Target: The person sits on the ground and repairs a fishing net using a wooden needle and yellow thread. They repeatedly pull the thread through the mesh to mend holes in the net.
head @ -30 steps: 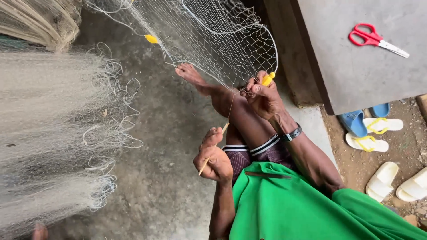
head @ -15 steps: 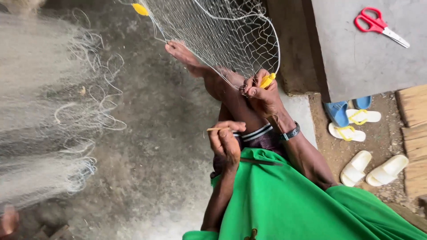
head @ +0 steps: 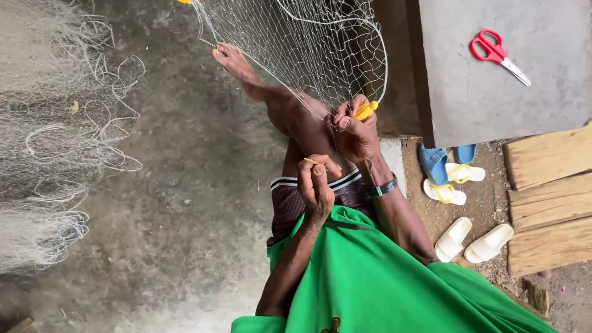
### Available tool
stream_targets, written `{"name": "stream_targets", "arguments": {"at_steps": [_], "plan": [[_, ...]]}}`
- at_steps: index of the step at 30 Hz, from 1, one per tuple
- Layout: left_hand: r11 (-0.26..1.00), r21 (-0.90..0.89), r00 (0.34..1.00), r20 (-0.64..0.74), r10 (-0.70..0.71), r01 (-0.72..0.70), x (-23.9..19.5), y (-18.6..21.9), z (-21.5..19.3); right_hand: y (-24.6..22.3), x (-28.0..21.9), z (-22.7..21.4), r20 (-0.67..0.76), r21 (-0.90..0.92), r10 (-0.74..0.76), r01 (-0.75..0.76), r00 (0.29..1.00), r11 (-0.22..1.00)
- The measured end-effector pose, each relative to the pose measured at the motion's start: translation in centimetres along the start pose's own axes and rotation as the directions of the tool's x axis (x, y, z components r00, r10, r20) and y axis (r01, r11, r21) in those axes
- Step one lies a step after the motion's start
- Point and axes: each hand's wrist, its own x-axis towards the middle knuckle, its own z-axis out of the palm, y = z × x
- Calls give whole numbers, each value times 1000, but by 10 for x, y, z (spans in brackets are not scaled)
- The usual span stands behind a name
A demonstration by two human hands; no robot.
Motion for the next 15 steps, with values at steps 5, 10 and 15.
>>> {"name": "stream_targets", "arguments": {"at_steps": [5, 10, 15], "plan": [[999, 0, 999, 21, -36, 36, 2, 2, 2, -3, -6, 13, 19, -22, -13, 14, 1000, 1000], [999, -16, 999, 14, -50, 51, -3, -7, 6, 0, -6, 9, 38, 2, -9, 9, 999, 1000], [994, -15, 992, 54, -109, 110, -6, -11, 11, -6, -12, 13, 32, 65, 14, -17, 999, 998]]}}
